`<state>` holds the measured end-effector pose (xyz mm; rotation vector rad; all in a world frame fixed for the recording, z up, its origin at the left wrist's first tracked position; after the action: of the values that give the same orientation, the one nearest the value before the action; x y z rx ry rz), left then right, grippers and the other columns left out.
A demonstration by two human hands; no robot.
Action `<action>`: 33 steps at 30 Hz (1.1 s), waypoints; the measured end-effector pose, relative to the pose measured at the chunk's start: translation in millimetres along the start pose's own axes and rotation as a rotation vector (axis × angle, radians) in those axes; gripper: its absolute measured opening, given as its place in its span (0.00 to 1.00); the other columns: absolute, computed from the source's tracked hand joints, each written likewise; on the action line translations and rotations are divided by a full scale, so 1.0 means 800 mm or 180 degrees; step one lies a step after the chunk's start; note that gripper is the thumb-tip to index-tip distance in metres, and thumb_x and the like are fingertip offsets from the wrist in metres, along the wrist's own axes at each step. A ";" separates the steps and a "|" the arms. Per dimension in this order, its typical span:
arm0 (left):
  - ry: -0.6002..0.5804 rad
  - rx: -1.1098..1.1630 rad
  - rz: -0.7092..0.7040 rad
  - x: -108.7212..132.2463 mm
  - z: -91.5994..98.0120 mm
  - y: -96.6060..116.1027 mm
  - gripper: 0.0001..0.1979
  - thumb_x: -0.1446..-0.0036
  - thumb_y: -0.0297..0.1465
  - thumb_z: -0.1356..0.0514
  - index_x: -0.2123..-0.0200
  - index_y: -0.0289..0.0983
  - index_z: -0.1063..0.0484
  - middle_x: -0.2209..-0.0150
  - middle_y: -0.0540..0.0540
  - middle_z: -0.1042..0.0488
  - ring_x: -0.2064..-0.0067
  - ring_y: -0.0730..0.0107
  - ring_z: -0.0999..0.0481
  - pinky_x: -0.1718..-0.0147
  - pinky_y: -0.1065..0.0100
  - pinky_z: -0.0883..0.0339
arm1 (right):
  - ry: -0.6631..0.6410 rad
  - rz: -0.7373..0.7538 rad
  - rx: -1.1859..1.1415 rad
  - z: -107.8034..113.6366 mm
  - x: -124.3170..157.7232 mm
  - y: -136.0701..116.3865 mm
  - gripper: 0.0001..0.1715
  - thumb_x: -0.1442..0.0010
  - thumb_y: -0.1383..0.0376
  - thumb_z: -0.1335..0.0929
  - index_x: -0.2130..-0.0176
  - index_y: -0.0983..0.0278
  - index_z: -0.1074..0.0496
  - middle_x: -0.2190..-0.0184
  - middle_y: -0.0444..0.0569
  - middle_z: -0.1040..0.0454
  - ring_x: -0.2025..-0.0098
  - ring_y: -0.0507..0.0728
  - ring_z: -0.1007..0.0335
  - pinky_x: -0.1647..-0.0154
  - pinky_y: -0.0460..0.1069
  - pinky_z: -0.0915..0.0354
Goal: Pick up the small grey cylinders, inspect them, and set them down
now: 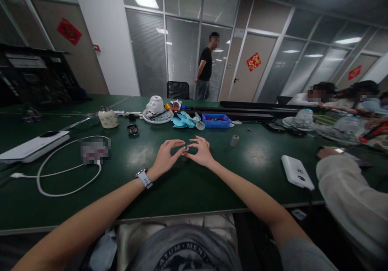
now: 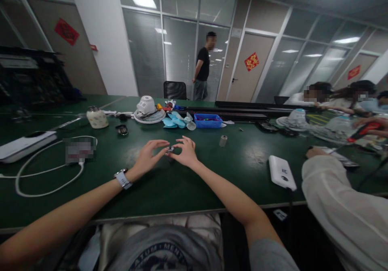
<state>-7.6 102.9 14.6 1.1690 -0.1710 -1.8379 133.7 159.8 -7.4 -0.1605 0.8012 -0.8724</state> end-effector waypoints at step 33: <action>-0.0136 0.0519 0.1512 0.014 -0.008 -0.118 0.16 0.49 0.37 0.40 0.57 0.38 0.29 0.59 0.42 0.20 0.57 0.60 0.22 0.57 0.60 0.30 | -0.0528 0.0118 -0.0283 -0.018 0.012 -0.013 0.27 0.45 0.54 0.30 0.47 0.56 0.33 0.57 0.44 0.24 0.57 0.56 0.27 0.53 0.52 0.35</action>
<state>-62.9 150.0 -47.4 1.0861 -0.5813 -1.4470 120.5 148.8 -18.2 -0.2920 0.6858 -0.7782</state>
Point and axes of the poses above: each hand's wrist, its own x-axis away from the middle knuckle, its own z-axis out of the back of the hand, y = z × x, the point moved 8 cm from there along -x, towards the middle knuckle
